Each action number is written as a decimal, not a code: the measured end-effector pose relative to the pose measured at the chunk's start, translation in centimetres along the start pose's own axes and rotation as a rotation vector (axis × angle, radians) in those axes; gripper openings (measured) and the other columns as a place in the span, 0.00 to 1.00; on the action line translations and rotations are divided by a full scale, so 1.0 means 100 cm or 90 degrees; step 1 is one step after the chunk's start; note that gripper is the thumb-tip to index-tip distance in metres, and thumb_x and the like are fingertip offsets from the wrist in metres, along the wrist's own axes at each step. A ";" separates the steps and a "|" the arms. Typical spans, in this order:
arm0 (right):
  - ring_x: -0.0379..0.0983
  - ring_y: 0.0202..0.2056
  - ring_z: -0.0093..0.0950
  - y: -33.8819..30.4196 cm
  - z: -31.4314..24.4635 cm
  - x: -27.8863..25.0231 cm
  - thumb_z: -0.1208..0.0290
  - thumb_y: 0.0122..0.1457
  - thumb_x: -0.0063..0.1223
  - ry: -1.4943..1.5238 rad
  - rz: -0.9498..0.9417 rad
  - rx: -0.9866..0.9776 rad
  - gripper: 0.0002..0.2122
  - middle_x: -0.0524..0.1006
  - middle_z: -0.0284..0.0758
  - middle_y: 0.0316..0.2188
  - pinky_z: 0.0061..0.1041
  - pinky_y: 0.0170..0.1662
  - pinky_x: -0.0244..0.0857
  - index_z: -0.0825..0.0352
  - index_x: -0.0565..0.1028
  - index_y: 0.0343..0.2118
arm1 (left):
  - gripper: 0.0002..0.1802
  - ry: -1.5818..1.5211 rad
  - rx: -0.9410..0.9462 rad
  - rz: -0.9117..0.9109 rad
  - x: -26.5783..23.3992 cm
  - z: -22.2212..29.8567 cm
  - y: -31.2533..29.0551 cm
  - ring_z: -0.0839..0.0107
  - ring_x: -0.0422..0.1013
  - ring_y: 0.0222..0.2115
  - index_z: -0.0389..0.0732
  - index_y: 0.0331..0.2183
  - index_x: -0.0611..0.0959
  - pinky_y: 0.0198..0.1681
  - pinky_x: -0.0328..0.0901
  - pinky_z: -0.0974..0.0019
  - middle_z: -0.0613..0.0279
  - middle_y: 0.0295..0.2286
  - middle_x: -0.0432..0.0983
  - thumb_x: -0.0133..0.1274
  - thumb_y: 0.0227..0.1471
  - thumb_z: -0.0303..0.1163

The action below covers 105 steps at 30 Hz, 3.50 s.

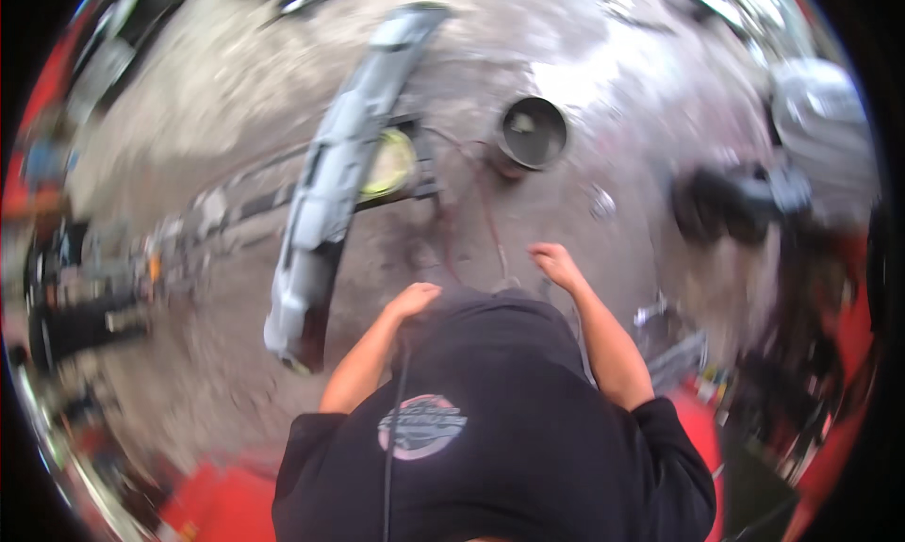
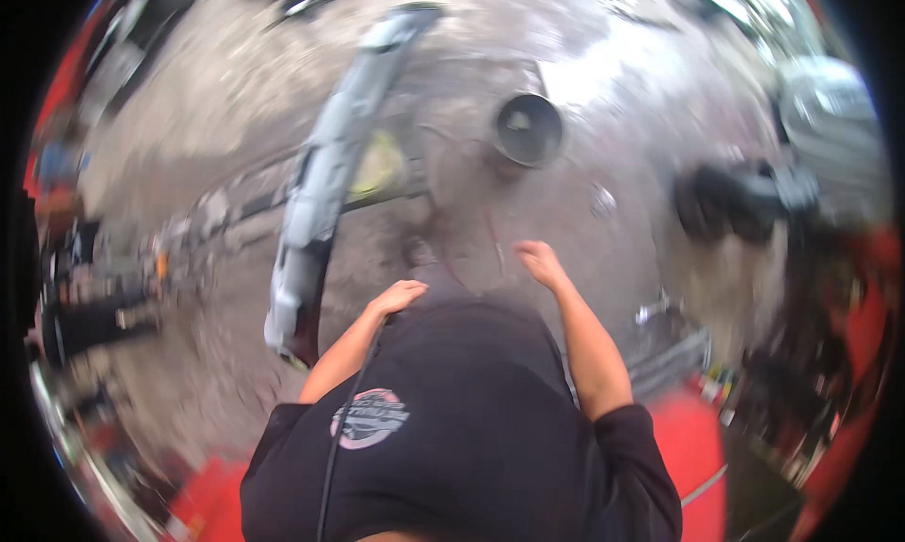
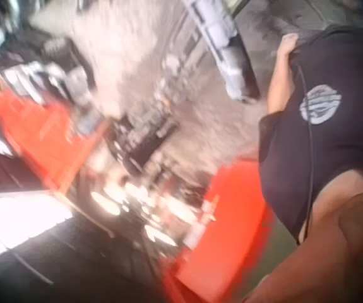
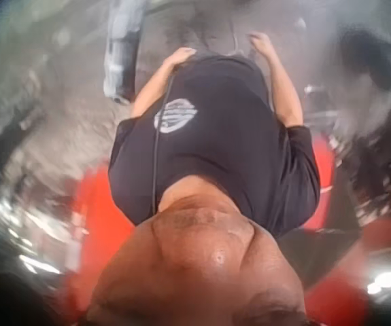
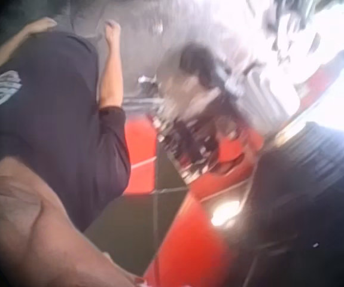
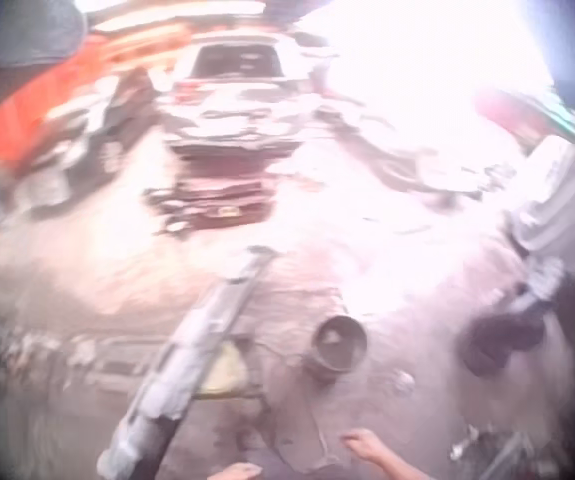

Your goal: The person uses a spray gun to apply paint to a car bumper resting on a metal stand. They move around the bumper to cover different sections, including the top, sides, and lower areas, while holding a cloth in the other hand.

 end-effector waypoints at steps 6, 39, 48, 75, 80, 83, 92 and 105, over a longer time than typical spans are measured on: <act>0.79 0.50 0.35 -0.072 0.034 -0.008 0.73 0.52 0.49 0.178 0.017 0.099 0.24 0.84 0.42 0.46 0.31 0.55 0.70 0.73 0.78 0.53 | 0.25 0.179 -0.052 -0.124 0.030 0.055 0.025 0.58 0.73 0.57 0.34 0.56 0.81 0.62 0.63 0.59 0.48 0.54 0.79 0.50 0.63 0.38; 0.82 0.45 0.31 -0.307 0.431 -0.264 0.75 0.59 0.51 0.464 0.593 0.403 0.19 0.85 0.42 0.43 0.30 0.50 0.74 0.68 0.79 0.53 | 0.23 0.618 0.137 -0.480 0.370 0.414 0.362 0.50 0.75 0.55 0.34 0.53 0.82 0.58 0.66 0.58 0.42 0.51 0.80 0.51 0.59 0.33; 0.79 0.34 0.26 -0.417 0.719 -0.212 0.81 0.59 0.49 0.644 0.664 0.663 0.22 0.84 0.35 0.33 0.23 0.39 0.72 0.69 0.75 0.58 | 0.23 0.716 0.206 -0.393 0.522 0.452 0.432 0.40 0.67 0.60 0.37 0.54 0.81 0.62 0.63 0.49 0.37 0.55 0.74 0.55 0.58 0.32; 0.80 0.34 0.27 -0.321 1.167 -0.302 0.71 0.62 0.60 0.353 0.527 0.640 0.13 0.84 0.41 0.34 0.30 0.40 0.72 0.67 0.81 0.48 | 0.53 0.775 -0.116 -0.232 0.750 0.449 0.609 0.34 0.60 0.62 0.56 0.69 0.63 0.61 0.65 0.43 0.36 0.67 0.50 0.69 0.44 0.46; 0.80 0.33 0.41 -0.317 0.944 -0.436 0.71 0.64 0.58 0.193 0.550 0.485 0.13 0.82 0.50 0.32 0.36 0.41 0.71 0.68 0.80 0.49 | 0.50 0.764 -0.159 -0.205 0.730 0.450 0.569 0.35 0.64 0.61 0.54 0.69 0.64 0.61 0.66 0.46 0.32 0.65 0.56 0.66 0.49 0.52; 0.80 0.36 0.43 -0.350 0.834 -0.490 0.71 0.64 0.56 0.130 0.513 0.422 0.14 0.82 0.51 0.35 0.36 0.43 0.71 0.70 0.79 0.51 | 0.44 0.729 -0.112 -0.193 0.711 0.432 0.530 0.37 0.66 0.58 0.54 0.67 0.66 0.59 0.67 0.44 0.36 0.64 0.59 0.63 0.52 0.50; 0.81 0.45 0.45 -0.422 0.625 -0.604 0.75 0.64 0.52 -0.038 0.323 0.207 0.14 0.83 0.51 0.44 0.40 0.48 0.72 0.71 0.79 0.51 | 0.28 0.393 0.056 -0.077 0.651 0.432 0.437 0.44 0.72 0.54 0.39 0.56 0.80 0.58 0.67 0.47 0.42 0.52 0.77 0.56 0.57 0.43; 0.81 0.40 0.46 -0.351 0.547 -0.704 0.82 0.61 0.51 -0.194 0.031 -0.053 0.15 0.82 0.49 0.39 0.39 0.45 0.72 0.74 0.77 0.51 | 0.26 -0.207 -0.175 0.378 0.716 0.352 0.253 0.53 0.73 0.56 0.34 0.52 0.83 0.60 0.65 0.57 0.45 0.53 0.79 0.49 0.62 0.43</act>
Point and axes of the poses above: each hand's wrist, its own y-axis towards the middle knuckle, its own x-axis out of the palm, z = x × y, the point moved 1 cm from there along y, towards the middle knuckle
